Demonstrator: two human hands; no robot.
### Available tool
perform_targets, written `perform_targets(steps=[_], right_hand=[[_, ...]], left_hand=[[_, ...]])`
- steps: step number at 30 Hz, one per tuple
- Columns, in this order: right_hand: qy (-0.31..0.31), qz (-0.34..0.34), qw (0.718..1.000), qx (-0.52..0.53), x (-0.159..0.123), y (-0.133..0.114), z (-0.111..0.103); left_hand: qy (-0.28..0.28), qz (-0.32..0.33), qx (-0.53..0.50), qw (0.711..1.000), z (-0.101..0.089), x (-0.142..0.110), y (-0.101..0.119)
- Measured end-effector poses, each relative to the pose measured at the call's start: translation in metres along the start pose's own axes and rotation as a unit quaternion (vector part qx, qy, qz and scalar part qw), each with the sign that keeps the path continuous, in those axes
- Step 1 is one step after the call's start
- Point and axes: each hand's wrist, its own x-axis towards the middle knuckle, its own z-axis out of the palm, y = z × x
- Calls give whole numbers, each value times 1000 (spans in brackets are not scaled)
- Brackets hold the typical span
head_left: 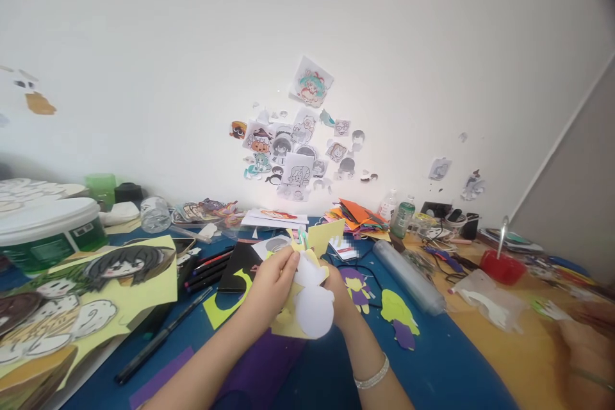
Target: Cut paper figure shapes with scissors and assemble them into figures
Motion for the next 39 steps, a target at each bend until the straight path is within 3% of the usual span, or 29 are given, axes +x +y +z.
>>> perform_targets(steps=[3, 7, 16, 34, 39], right_hand=[[1, 16, 1000, 6, 2, 6, 0], [-6, -2, 1000, 18, 3, 7, 1], [5, 1, 1000, 5, 3, 1, 3], [-94, -23, 994, 44, -2, 17, 2], [-89, -11, 996, 11, -3, 18, 1]], left_hand=[[14, 15, 59, 998, 2, 0, 0], [-8, 32, 88, 996, 1, 0, -3], [-31, 34, 88, 995, -4, 3, -1], [-174, 74, 119, 975, -33, 9, -2], [-195, 76, 123, 970, -40, 9, -3]])
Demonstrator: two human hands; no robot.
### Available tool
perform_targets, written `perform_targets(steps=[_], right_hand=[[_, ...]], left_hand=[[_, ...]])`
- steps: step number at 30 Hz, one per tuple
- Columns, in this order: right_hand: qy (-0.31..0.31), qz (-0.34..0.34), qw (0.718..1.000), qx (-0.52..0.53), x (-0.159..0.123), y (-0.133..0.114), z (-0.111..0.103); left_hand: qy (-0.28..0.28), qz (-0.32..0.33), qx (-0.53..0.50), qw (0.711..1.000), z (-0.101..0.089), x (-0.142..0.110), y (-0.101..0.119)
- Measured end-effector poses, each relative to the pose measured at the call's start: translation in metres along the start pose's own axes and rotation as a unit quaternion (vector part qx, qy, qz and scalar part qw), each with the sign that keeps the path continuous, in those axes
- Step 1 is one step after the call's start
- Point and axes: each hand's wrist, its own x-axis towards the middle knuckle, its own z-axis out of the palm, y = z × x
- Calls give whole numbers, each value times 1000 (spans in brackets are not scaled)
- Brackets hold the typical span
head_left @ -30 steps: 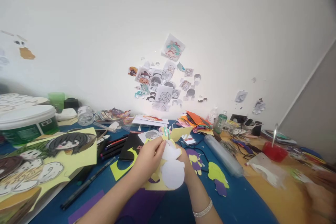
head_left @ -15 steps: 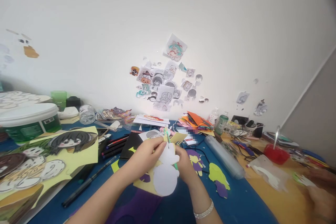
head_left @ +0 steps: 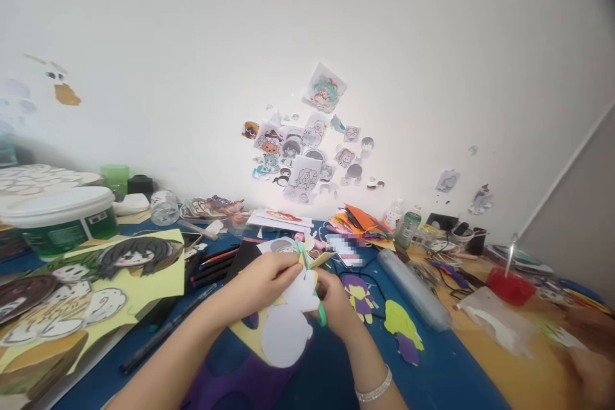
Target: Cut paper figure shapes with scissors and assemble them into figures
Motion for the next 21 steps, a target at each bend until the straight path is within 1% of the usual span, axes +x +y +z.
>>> perform_targets(steps=[4, 6, 7, 8, 10, 11, 12, 13, 14, 15, 16, 17, 18, 19, 20, 21], right_hand=[[-1, 18, 1000, -23, -1, 2, 0], [2, 21, 1000, -19, 0, 3, 1], [8, 21, 1000, -14, 1, 3, 1], [19, 21, 1000, -8, 2, 3, 2], [53, 17, 998, 0, 5, 3, 2], [77, 14, 997, -7, 7, 3, 1], [105, 11, 994, -25, 8, 3, 1], [134, 7, 989, -53, 9, 4, 0], [162, 3, 983, -89, 10, 4, -1], [187, -1, 974, -124, 11, 4, -1], [207, -6, 966, -153, 12, 5, -2], [221, -11, 960, -171, 12, 6, -2], [228, -14, 958, -175, 12, 7, -2], [232, -17, 958, -167, 13, 9, -2], [235, -18, 961, -148, 13, 10, -2], [235, -18, 964, -121, 13, 11, -1]], left_hand=[[-22, 5, 18, 1000, -5, -2, -4], [-3, 17, 49, 999, -6, 0, -5], [22, 24, 71, 997, -6, 1, -5], [60, 29, 99, 993, -5, 3, -5], [149, 12, 181, 972, -2, 5, -6], [183, -14, 229, 956, 0, 5, -6], [201, -49, 273, 940, 2, 4, -6], [196, -85, 304, 928, 5, 1, -6], [166, -118, 314, 927, 8, -2, -6], [118, -142, 297, 937, 12, -7, -6], [39, -135, 245, 959, 15, -12, -5], [-65, -133, 167, 975, 18, -17, -5], [-174, -135, 79, 972, 21, -21, -4], [-243, -138, 15, 960, 24, -23, -3], [-247, -136, -41, 958, 28, -24, -2], [-211, -130, -89, 965, 31, -22, -2]])
